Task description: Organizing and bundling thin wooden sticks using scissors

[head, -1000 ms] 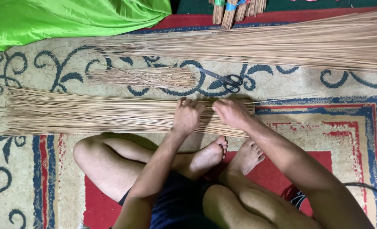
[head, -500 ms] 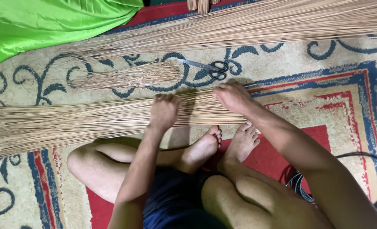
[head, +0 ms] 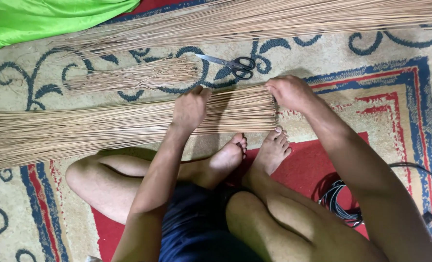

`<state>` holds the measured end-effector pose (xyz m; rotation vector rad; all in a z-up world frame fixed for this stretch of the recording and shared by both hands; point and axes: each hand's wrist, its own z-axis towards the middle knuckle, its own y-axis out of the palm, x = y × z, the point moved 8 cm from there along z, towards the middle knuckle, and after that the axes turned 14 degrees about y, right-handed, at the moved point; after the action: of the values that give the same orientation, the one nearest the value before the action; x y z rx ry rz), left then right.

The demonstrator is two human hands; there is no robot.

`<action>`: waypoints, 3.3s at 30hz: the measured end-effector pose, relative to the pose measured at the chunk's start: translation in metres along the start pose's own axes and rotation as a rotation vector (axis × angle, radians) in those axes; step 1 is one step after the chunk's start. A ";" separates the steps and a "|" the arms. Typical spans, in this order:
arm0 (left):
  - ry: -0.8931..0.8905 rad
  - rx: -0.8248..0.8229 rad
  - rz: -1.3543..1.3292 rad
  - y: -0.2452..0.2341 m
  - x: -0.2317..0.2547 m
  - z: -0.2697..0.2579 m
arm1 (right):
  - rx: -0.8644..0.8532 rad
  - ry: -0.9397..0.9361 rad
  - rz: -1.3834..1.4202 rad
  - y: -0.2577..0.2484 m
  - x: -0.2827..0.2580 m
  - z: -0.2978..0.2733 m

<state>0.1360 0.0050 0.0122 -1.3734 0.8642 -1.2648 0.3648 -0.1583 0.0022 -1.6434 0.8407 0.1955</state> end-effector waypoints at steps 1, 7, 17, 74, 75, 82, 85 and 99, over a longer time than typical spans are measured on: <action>0.006 -0.001 0.000 0.004 0.002 0.004 | 0.004 0.004 0.001 -0.003 0.002 0.000; 0.077 0.077 0.066 0.012 0.024 0.017 | 0.055 0.008 -0.031 -0.003 0.006 0.001; 0.042 0.194 0.074 0.059 0.027 -0.008 | 0.029 -0.019 -0.064 0.065 0.055 0.024; -0.036 0.043 -0.386 -0.018 -0.027 0.015 | 0.610 0.311 1.469 -0.014 0.003 0.017; -0.033 0.040 -0.394 -0.016 -0.026 0.017 | 0.615 0.323 1.478 -0.013 0.003 0.016; -0.049 0.025 -0.429 -0.015 -0.030 0.021 | 0.615 0.321 1.474 -0.015 -0.002 0.013; -0.050 0.023 -0.442 -0.010 -0.030 0.023 | 0.627 0.326 1.487 -0.012 0.003 0.016; -0.116 0.036 -0.376 -0.001 -0.022 0.020 | 0.875 0.044 0.656 -0.050 -0.004 -0.001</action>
<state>0.1508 0.0307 0.0099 -1.6128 0.5146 -1.4568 0.3923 -0.1563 0.0446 -0.5302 1.2525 0.2020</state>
